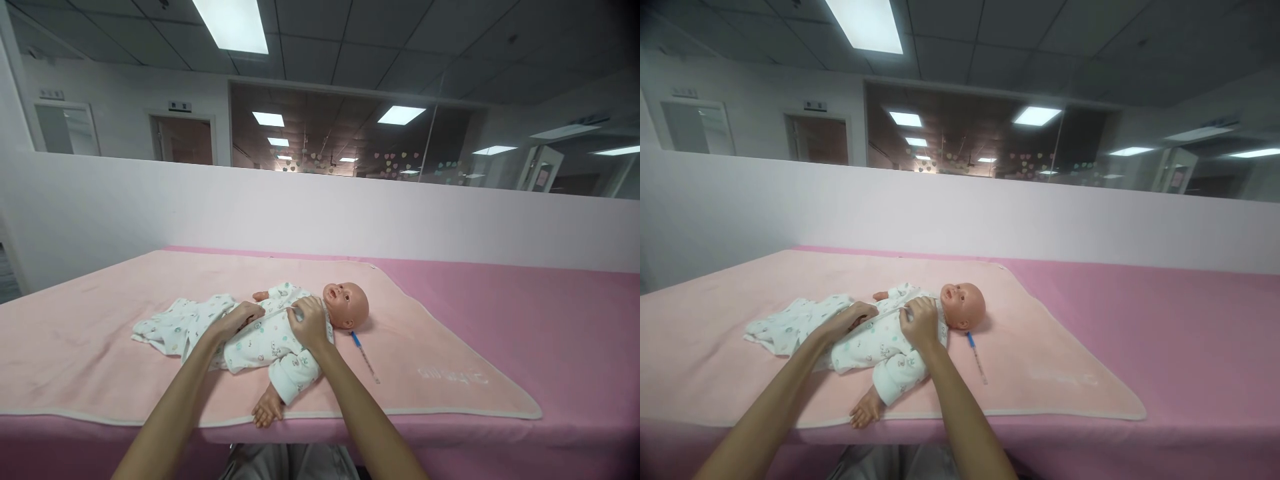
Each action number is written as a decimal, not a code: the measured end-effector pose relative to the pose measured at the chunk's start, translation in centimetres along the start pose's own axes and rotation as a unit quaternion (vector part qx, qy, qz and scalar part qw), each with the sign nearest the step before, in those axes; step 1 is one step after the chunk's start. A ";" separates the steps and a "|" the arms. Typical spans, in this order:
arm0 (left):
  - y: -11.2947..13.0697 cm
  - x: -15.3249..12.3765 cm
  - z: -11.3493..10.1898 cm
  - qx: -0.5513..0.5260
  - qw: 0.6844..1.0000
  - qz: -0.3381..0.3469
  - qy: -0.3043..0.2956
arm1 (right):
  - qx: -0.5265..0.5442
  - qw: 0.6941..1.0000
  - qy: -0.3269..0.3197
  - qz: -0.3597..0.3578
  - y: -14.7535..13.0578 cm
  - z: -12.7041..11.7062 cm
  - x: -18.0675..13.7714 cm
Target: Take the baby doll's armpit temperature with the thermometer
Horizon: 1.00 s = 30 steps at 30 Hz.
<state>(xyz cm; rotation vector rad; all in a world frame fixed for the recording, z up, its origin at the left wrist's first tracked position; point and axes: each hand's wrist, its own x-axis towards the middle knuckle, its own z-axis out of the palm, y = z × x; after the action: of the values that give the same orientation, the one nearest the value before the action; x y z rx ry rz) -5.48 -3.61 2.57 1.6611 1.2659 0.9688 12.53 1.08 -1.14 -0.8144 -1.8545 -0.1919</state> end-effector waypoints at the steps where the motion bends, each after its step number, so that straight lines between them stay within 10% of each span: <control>1: 0.0 -0.1 -0.2 -0.012 1.000 -0.005 -0.020 | 0.001 1.000 0.000 0.000 0.0 0.0 0.0; 6: -0.4 -0.6 -1.2 -0.039 0.994 -0.009 -0.102 | 0.003 1.000 -0.001 -0.001 0.2 0.2 -0.1; 19: -1.2 -0.5 -1.3 -0.036 0.996 0.012 -0.079 | 0.008 1.000 0.002 -0.002 0.3 0.4 -0.1; 30: -2.1 0.4 -0.8 -0.017 0.998 0.014 0.066 | -0.001 1.000 -0.005 0.011 0.2 0.3 -0.1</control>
<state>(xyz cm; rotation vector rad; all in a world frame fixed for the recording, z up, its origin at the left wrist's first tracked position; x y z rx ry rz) -6.83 -2.72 0.93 1.6144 1.3085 1.1276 12.43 1.38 -1.42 -0.8376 -1.8555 -0.1765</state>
